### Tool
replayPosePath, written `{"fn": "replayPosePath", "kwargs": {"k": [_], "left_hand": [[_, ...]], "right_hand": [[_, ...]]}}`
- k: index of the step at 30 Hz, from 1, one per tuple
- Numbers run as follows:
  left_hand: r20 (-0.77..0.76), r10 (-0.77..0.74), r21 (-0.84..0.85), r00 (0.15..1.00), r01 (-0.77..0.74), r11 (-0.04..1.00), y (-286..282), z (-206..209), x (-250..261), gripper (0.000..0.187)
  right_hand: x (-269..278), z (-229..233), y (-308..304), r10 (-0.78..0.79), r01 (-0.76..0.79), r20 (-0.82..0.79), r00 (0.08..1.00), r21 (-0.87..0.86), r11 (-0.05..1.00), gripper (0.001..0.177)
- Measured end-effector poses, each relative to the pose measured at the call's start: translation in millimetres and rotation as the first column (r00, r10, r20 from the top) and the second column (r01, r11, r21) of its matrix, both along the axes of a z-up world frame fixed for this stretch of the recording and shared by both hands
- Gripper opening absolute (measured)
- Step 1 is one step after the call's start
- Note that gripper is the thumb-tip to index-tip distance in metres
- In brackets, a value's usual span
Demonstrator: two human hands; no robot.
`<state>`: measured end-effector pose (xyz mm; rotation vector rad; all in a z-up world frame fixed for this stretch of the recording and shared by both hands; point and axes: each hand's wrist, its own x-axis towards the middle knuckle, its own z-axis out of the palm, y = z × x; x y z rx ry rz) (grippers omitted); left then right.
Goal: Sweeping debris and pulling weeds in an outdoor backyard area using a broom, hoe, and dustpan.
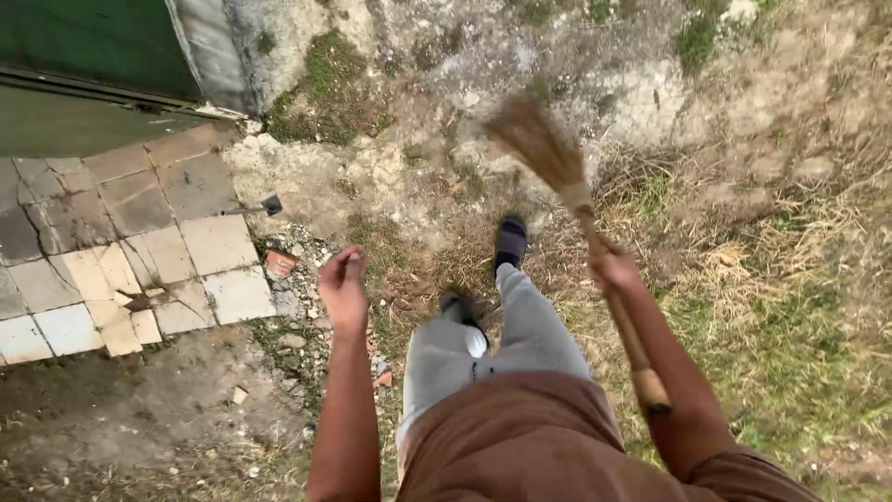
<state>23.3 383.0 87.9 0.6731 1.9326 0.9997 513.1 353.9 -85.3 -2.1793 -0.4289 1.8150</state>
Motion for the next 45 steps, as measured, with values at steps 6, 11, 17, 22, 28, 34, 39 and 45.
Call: {"fn": "replayPosePath", "kwargs": {"k": [6, 11, 17, 22, 28, 34, 39, 45], "left_hand": [[0.093, -0.137, 0.095, 0.986, 0.128, 0.987, 38.3, -32.6, 20.1, 0.019], [0.231, -0.175, 0.209, 0.957, 0.127, 0.97, 60.1, -60.9, -3.0, 0.018], [0.252, -0.216, 0.283, 0.943, 0.142, 0.949, 48.0, -69.4, -77.2, 0.018], [0.237, -0.204, 0.259, 0.95, 0.141, 0.955, 24.6, -49.2, -161.5, 0.019], [0.206, -0.055, 0.235, 0.977, 0.005, 0.972, -14.3, -63.2, -261.8, 0.015], [0.318, 0.029, 0.245, 0.948, -0.111, 0.963, -43.3, -70.9, -295.3, 0.015], [0.433, 0.081, 0.227, 0.898, -0.196, 0.954, -57.1, -90.7, -299.7, 0.015], [0.453, 0.124, 0.227, 0.883, -0.248, 0.942, -69.6, -108.3, -302.9, 0.017]], "right_hand": [[75.1, 87.8, -90.2, -0.001, 0.019, 0.139, 0.99, -0.121, 0.992, 0.076], [-6.4, 149.7, -109.3, 0.022, 0.012, 0.207, 0.978, -0.16, 0.987, 0.084], [-173.4, 173.3, -77.3, 0.296, -0.297, -0.038, 0.955, -0.023, 0.955, 0.086], [-298.4, 70.1, -79.4, 0.456, -0.416, -0.306, 0.836, 0.191, 0.889, 0.088], [-250.0, -20.8, -145.1, 0.748, -0.763, 0.173, 0.641, 0.256, 0.594, 0.076], [-148.7, 92.2, -166.4, 0.209, -0.142, 0.272, 0.939, -0.246, 0.959, 0.07], [-143.3, 123.9, -175.3, 0.135, -0.087, 0.348, 0.928, -0.151, 0.985, 0.078], [-208.2, 159.7, -98.4, 0.156, -0.16, 0.177, 0.972, 0.01, 0.987, 0.077]]}}
